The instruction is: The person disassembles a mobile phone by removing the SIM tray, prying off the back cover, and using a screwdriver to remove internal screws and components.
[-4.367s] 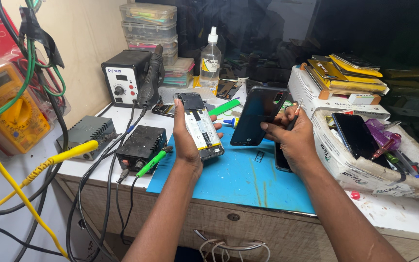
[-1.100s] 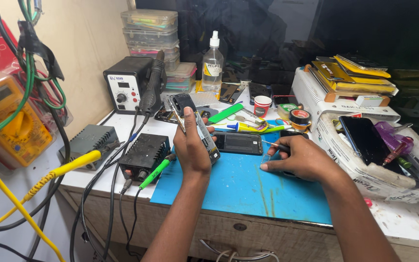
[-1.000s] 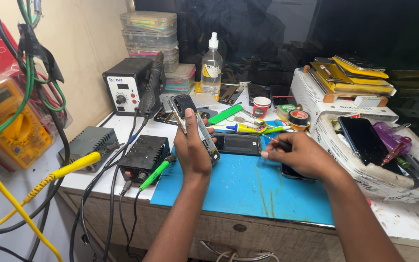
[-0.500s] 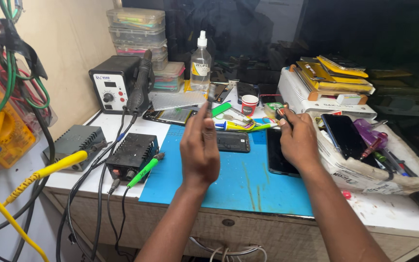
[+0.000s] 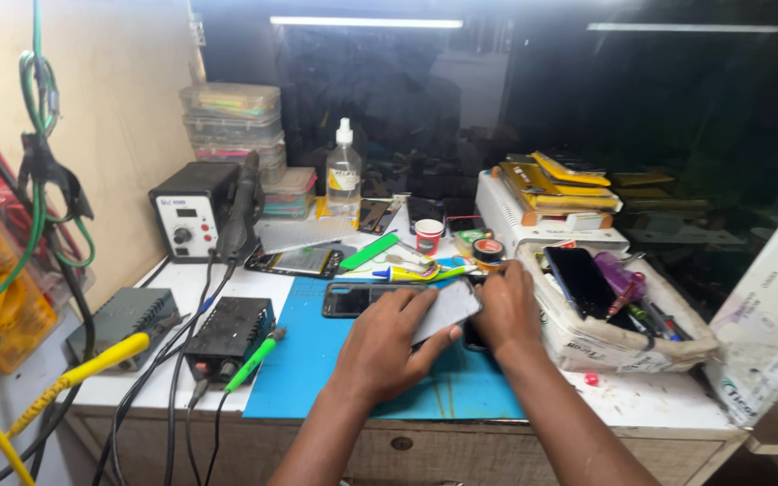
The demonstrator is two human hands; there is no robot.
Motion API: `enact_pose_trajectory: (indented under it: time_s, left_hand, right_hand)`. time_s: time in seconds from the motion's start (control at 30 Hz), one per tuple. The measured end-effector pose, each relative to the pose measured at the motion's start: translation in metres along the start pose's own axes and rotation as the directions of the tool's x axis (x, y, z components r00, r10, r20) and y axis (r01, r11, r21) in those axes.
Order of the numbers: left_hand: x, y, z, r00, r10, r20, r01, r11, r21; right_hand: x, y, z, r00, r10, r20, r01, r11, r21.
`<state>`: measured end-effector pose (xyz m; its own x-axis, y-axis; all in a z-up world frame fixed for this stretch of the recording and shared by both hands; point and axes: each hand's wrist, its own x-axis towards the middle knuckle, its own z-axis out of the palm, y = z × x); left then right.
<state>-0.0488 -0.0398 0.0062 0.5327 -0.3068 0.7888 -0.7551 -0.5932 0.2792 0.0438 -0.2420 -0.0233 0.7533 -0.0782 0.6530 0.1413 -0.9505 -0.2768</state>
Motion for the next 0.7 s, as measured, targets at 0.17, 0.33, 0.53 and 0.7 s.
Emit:
enact_pose_trajectory:
  time_s: [0.17,0.33,0.53,0.7]
  left_hand:
    - [0.001,0.001,-0.001,0.99,-0.064,0.129,0.068,0.997,-0.027]
    - [0.002,0.003,-0.004,0.981,-0.096,0.17,0.113,0.989,-0.094]
    - [0.002,0.003,-0.007,0.979,-0.052,0.197,0.072,0.992,-0.099]
    - [0.005,0.003,-0.006,0.964,-0.054,0.26,0.076,0.994,-0.077]
  right_hand:
    - [0.001,-0.02,-0.021,0.977,0.12,0.178,-0.1,0.988,-0.117]
    - [0.006,0.0,-0.004,0.988,-0.107,-0.114,0.101,0.993,-0.06]
    - [0.012,0.015,-0.049,0.917,-0.057,-0.394,0.161,0.958,0.237]
    - [0.025,0.051,-0.135,0.973,0.163,-0.165,-0.157,0.986,0.046]
